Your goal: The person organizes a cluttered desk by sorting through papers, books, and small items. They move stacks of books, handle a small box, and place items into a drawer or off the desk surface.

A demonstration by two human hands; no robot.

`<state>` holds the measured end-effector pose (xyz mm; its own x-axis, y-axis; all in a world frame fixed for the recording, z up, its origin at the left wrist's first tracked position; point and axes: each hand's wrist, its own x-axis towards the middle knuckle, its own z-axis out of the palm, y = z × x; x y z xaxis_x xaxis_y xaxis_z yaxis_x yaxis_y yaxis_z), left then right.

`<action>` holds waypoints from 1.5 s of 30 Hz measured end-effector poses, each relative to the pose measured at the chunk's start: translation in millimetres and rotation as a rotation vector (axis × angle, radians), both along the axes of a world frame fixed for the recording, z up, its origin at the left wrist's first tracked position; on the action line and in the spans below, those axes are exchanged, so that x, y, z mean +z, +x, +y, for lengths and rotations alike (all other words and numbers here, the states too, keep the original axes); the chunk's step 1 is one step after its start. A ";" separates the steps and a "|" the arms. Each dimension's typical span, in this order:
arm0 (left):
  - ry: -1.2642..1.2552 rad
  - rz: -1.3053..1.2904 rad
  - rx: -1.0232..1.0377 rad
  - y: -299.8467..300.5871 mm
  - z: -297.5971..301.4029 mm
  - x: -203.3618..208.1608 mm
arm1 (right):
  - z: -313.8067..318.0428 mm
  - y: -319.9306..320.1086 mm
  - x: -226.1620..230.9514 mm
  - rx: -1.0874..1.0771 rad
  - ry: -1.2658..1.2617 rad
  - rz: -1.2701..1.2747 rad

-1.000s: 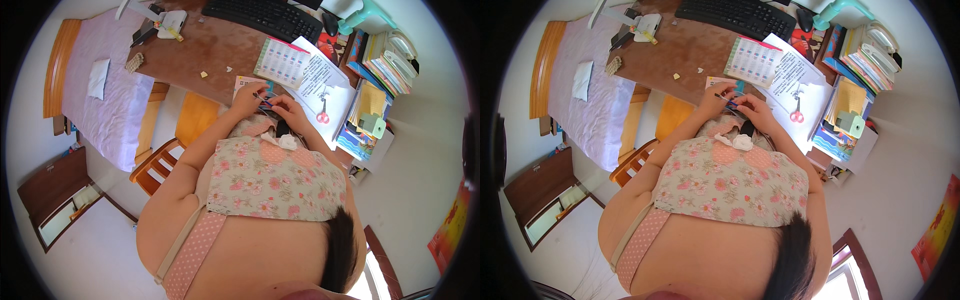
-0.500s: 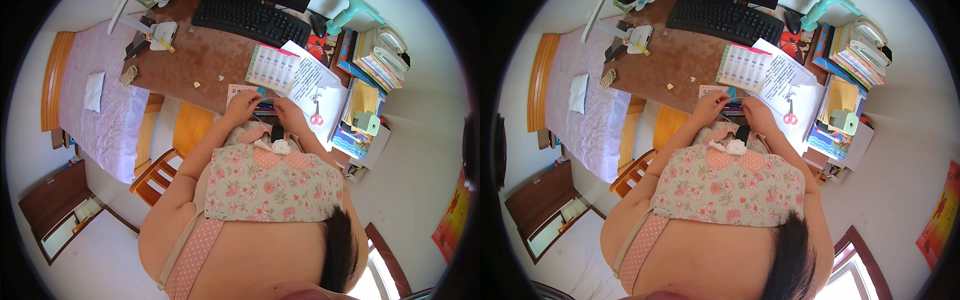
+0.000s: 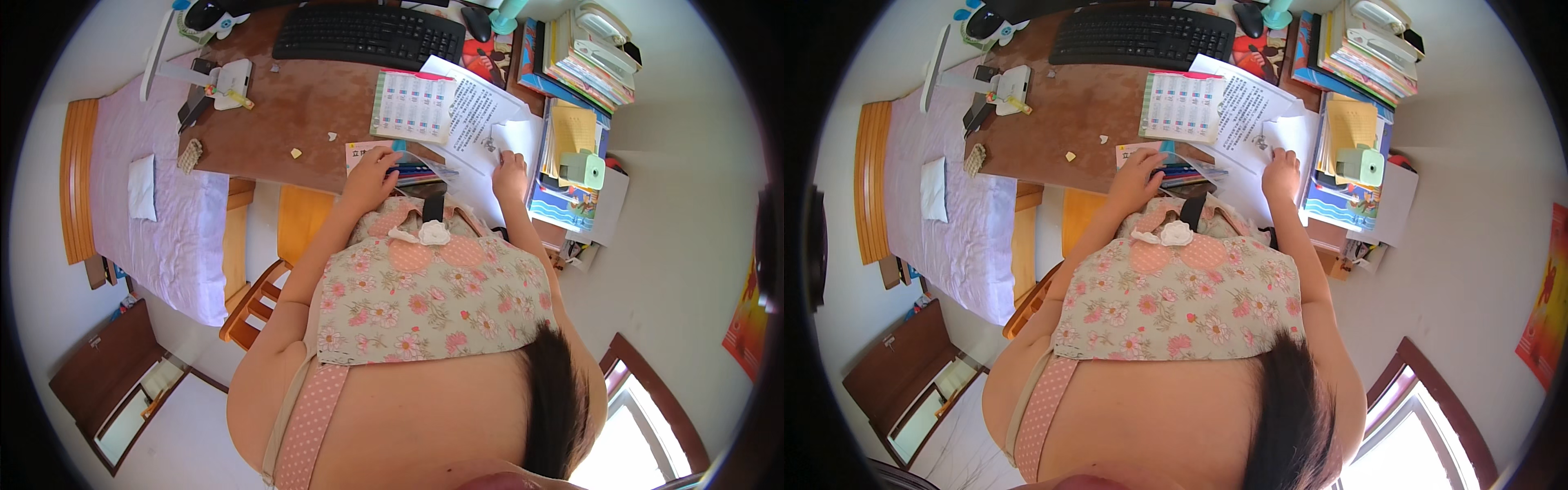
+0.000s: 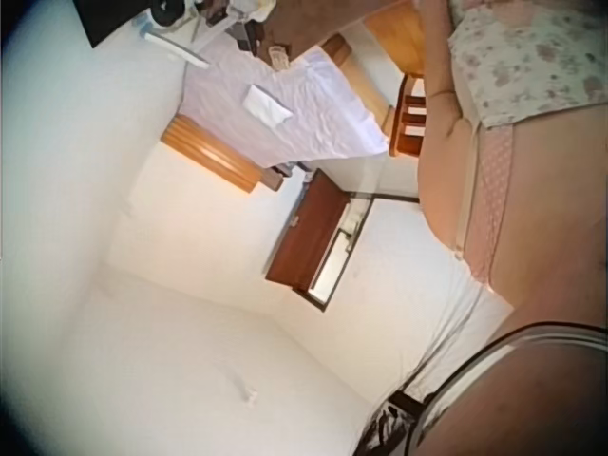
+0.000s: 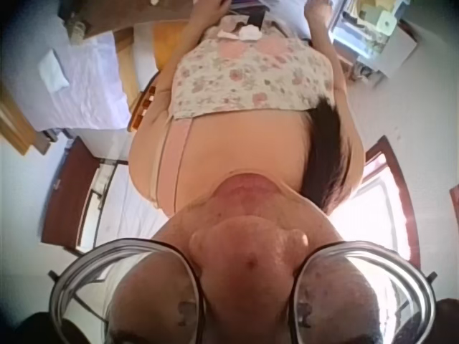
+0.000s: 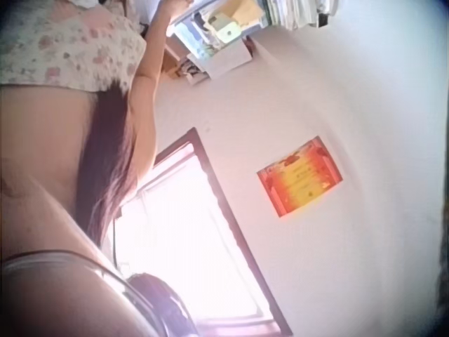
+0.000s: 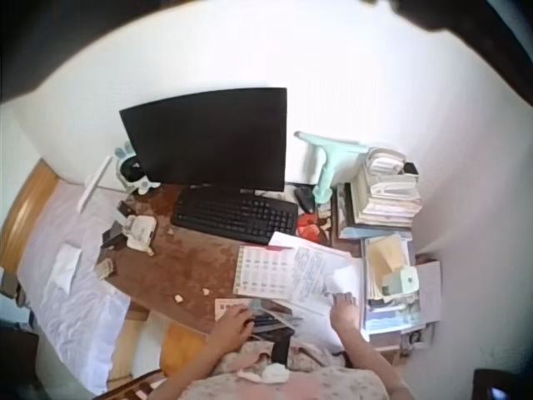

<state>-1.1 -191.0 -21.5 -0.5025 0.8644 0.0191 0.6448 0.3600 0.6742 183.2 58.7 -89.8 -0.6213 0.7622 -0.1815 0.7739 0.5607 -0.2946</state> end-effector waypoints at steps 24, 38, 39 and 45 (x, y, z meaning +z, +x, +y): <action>-0.009 -0.140 -0.008 -6.0 2.2 -2.6 | -97.2 -79.9 76.3 0.724 -0.231 0.398; 0.046 -0.198 -0.121 -11.0 -15.8 4.2 | -36.2 -17.7 73.1 0.678 -0.565 0.224; 0.041 -0.216 -0.153 -12.7 -18.6 9.0 | -36.2 -13.1 72.5 0.689 -0.588 0.248; -0.043 -0.303 -0.142 -14.2 -28.2 14.8 | -34.0 2.4 66.7 0.689 -0.676 0.357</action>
<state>-15.3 -219.2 -6.7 -0.3543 0.9228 -0.1511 0.4634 0.3136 0.8288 185.6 24.7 -23.1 -0.9868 0.0270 -0.1594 0.1526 0.4813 -0.8632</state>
